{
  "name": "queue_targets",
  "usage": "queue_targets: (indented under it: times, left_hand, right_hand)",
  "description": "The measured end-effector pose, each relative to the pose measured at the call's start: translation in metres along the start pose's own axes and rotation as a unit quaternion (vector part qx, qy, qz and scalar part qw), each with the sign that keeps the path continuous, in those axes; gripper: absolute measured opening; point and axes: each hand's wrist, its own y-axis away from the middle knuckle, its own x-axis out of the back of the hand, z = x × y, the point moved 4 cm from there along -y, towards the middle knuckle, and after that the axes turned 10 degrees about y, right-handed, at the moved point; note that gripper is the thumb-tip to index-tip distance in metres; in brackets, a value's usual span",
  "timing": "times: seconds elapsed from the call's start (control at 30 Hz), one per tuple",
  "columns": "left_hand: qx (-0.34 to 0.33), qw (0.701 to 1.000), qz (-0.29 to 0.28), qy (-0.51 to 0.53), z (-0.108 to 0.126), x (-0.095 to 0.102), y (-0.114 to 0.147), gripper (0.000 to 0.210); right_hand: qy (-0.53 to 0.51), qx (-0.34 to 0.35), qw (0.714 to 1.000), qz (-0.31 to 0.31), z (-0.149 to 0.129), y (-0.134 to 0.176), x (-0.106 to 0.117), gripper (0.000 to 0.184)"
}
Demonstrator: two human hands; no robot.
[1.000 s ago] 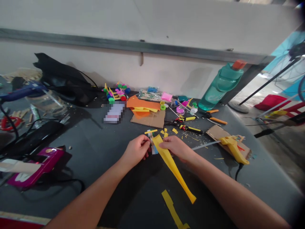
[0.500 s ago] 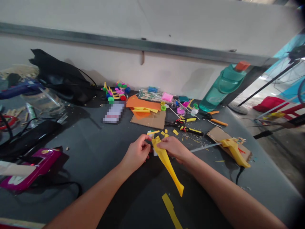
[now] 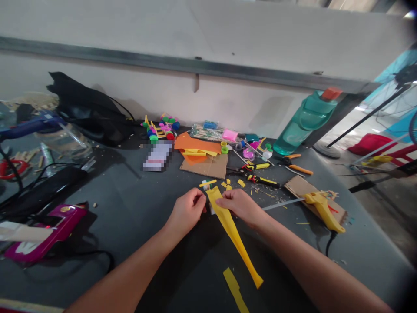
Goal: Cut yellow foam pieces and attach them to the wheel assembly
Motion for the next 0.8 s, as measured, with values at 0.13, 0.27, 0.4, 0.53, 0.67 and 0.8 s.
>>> queue_targets:
  times: [0.13, 0.27, 0.4, 0.53, 0.67, 0.8]
  left_hand:
    - [-0.062, 0.988, -0.003, -0.141, 0.015, -0.002, 0.007, 0.020]
    - [-0.083, 0.966, -0.025, -0.245, 0.015, -0.011, 0.011, 0.035]
    - [-0.120, 0.955, -0.032, -0.269, 0.009, -0.014, 0.010, 0.030]
    - [-0.144, 0.947, -0.029, -0.285, 0.016, -0.009, 0.009, 0.028]
    - [-0.160, 0.939, -0.033, -0.302, 0.040, 0.001, -0.005, 0.029]
    - [-0.196, 0.931, -0.070, -0.299, 0.059, 0.004, -0.041, 0.030]
  right_hand:
    - [0.011, -0.010, 1.000, 0.002, 0.006, 0.002, 0.010, 0.028]
    - [-0.023, -0.013, 0.999, 0.028, 0.010, 0.000, 0.020, 0.028]
    - [-0.045, -0.002, 0.997, 0.066, 0.012, -0.003, 0.027, 0.030]
    - [-0.084, 0.000, 0.993, 0.088, 0.011, -0.003, 0.037, 0.030]
    - [-0.180, 0.009, 0.980, 0.085, 0.003, 0.003, 0.050, 0.029]
    - [-0.243, 0.034, 0.965, 0.089, -0.009, 0.011, 0.061, 0.030]
